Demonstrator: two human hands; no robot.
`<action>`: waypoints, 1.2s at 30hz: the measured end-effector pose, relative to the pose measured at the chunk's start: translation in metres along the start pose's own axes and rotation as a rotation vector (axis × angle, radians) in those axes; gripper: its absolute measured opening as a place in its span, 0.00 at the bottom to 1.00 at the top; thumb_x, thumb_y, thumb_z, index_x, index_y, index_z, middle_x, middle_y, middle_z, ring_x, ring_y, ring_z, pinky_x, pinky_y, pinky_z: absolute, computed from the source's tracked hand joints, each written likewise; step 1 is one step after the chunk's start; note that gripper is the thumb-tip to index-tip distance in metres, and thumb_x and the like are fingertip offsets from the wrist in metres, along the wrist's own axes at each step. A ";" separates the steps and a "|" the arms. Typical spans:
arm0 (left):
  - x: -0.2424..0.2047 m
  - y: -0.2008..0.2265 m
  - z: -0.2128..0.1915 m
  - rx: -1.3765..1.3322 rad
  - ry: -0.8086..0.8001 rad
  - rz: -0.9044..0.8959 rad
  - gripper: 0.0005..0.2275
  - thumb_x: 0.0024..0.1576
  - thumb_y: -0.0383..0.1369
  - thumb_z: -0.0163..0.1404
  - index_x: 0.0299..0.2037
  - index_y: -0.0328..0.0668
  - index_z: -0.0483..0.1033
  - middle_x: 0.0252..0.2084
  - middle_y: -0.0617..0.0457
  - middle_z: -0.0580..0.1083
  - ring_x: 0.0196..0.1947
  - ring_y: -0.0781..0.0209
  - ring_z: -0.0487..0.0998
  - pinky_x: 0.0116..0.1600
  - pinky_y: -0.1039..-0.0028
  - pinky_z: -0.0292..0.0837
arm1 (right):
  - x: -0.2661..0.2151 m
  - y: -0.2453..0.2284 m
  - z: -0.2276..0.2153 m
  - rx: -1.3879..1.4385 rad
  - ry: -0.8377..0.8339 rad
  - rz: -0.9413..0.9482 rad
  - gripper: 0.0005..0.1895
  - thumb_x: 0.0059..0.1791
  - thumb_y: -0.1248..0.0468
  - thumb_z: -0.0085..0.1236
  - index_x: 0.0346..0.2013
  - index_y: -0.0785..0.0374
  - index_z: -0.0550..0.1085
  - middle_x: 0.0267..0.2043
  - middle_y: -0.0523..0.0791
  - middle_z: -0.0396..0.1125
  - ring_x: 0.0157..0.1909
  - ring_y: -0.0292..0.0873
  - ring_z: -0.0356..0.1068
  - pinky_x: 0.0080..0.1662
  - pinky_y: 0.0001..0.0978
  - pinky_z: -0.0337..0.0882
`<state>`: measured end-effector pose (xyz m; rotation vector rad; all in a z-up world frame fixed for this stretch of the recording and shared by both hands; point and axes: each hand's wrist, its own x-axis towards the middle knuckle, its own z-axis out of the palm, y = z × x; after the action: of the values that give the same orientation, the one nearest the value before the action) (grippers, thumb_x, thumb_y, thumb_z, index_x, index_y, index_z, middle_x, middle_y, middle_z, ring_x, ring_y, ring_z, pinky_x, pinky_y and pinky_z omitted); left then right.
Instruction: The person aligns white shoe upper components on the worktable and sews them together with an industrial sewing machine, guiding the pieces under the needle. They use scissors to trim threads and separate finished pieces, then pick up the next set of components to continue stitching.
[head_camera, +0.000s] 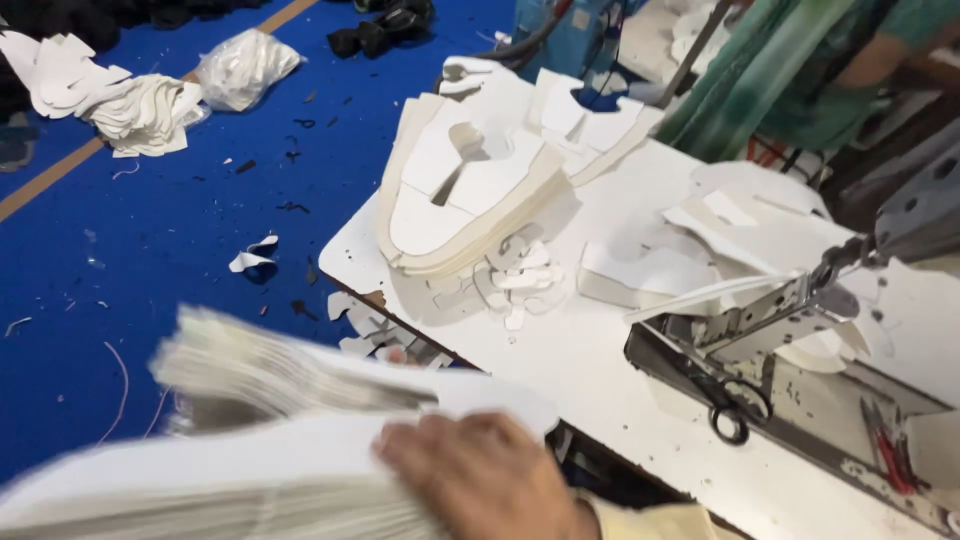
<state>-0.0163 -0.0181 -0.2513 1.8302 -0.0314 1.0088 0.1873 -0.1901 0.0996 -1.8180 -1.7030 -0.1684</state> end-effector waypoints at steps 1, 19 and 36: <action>0.036 0.009 -0.004 -0.050 0.007 -0.034 0.27 0.52 0.33 0.60 0.61 0.37 0.66 0.57 0.45 0.74 0.58 0.51 0.76 0.62 0.62 0.72 | 0.008 -0.002 -0.015 0.108 0.076 0.084 0.32 0.42 0.58 0.70 0.59 0.65 0.72 0.55 0.51 0.74 0.55 0.53 0.76 0.57 0.47 0.68; 0.543 -0.104 0.078 0.064 -0.318 -0.653 0.28 0.50 0.52 0.61 0.51 0.34 0.80 0.47 0.47 0.81 0.46 0.56 0.82 0.49 0.69 0.75 | 0.097 0.238 0.081 1.473 0.753 1.065 0.39 0.47 0.50 0.60 0.67 0.64 0.59 0.59 0.49 0.67 0.56 0.49 0.71 0.51 0.47 0.78; 0.481 0.044 0.069 0.778 -0.714 0.071 0.17 0.56 0.44 0.54 0.50 0.44 0.82 0.50 0.48 0.78 0.44 0.52 0.81 0.49 0.64 0.76 | -0.177 0.125 0.109 1.605 0.281 1.036 0.16 0.54 0.60 0.51 0.53 0.66 0.72 0.45 0.48 0.71 0.42 0.41 0.74 0.40 0.32 0.76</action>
<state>0.3201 0.0988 0.0823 2.8472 -0.1529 0.3602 0.2417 -0.2792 -0.1190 -0.9897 -0.1510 1.0084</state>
